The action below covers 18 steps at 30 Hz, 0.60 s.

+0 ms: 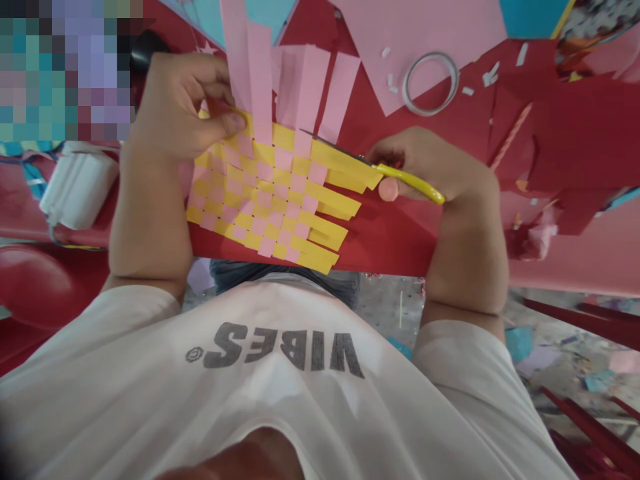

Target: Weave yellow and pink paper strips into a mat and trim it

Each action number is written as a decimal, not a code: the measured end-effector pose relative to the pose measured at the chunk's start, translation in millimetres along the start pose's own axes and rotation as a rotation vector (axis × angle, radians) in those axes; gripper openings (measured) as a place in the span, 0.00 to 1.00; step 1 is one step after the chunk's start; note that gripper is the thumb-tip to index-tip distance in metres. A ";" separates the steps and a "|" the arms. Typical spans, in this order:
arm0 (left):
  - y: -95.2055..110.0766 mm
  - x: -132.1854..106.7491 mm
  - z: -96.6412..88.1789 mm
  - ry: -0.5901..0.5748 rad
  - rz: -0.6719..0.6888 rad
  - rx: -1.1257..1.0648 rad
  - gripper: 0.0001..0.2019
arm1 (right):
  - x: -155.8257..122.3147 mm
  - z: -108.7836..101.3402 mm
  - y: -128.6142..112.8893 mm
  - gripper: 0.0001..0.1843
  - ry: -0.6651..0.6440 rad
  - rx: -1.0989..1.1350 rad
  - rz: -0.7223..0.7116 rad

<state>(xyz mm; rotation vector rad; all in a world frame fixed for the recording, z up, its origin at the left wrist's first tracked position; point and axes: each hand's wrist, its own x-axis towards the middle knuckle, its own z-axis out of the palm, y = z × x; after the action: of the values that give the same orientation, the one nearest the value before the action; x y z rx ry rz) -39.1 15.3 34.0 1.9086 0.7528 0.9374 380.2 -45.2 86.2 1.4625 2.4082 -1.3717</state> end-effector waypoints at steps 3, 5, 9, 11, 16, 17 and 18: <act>1.9 0.3 0.7 -0.010 0.008 0.007 0.27 | 0.6 0.8 -2.0 0.38 -0.008 0.012 0.005; 2.5 0.1 1.2 -0.008 0.017 0.009 0.25 | 1.2 2.1 -1.0 0.34 0.004 -0.006 0.004; 0.7 -0.3 0.4 -0.006 0.004 0.025 0.22 | 1.7 4.7 1.9 0.27 0.014 -0.021 0.012; -0.3 -0.3 -0.4 -0.012 0.001 0.030 0.23 | 1.8 5.0 2.2 0.26 0.013 -0.020 0.011; -1.7 -0.1 -1.6 -0.017 0.018 0.009 0.25 | 2.2 4.5 2.1 0.30 0.026 -0.077 0.008; -1.7 -0.2 -1.8 -0.021 0.020 0.002 0.24 | 2.3 4.5 2.4 0.32 0.028 -0.085 0.004; -1.5 -0.4 -2.0 -0.025 0.022 0.000 0.24 | 2.3 4.7 2.8 0.34 0.029 -0.090 -0.001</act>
<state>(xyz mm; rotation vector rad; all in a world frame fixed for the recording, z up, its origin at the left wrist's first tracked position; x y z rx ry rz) -41.1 16.5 33.3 1.9290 0.7190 0.9258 379.0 -46.2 80.5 1.4700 2.4529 -1.2337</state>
